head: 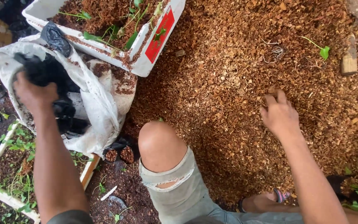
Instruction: Transplanting small green seedlings into individual black plastic nursery bags filled with a brown planting medium.
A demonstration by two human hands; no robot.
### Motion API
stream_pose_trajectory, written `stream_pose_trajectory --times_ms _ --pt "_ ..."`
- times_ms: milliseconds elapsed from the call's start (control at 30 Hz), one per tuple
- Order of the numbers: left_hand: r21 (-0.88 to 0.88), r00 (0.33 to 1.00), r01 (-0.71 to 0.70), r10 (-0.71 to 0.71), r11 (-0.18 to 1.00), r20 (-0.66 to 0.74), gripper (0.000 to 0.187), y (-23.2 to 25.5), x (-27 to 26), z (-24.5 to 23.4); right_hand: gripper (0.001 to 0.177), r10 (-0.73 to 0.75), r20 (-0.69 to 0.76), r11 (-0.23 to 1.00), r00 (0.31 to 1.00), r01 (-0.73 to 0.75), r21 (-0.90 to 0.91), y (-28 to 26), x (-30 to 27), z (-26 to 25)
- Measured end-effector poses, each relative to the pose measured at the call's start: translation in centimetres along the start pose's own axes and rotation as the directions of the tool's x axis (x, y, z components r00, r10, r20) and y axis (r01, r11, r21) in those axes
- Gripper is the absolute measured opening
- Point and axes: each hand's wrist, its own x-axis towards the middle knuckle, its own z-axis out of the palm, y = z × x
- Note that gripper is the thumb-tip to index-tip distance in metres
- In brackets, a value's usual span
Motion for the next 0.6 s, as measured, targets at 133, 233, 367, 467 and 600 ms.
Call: stream_pose_trajectory --times_ms 133,233,367,467,600 --pt "0.125 0.936 -0.226 0.251 0.966 -0.247 0.068 0.3 0.2 -4.2 0.039 -0.303 -0.401 0.947 0.865 0.320 -0.028 -3.5 3.1 -1.3" --pt "0.113 0.923 -0.260 0.281 0.959 -0.263 0.059 3.0 0.2 -7.5 0.051 -0.364 -0.344 0.879 0.865 0.442 0.181 -7.9 7.0 -4.7" --pt "0.077 0.908 -0.285 0.295 0.955 -0.297 0.063 8.1 -0.1 -11.7 0.054 -0.328 -0.290 0.882 0.899 0.402 0.247 -12.8 13.0 -7.9" --pt "0.061 0.903 -0.326 0.330 0.943 -0.273 0.055 10.2 -0.3 -13.2 0.057 -0.389 -0.364 0.872 0.846 0.466 0.152 -15.2 18.2 -7.9" --pt "-0.088 0.906 -0.383 0.355 0.919 -0.232 0.042 13.5 -0.2 -14.5 0.083 -0.278 -0.167 0.959 0.946 0.282 0.002 -16.9 20.0 -7.4"
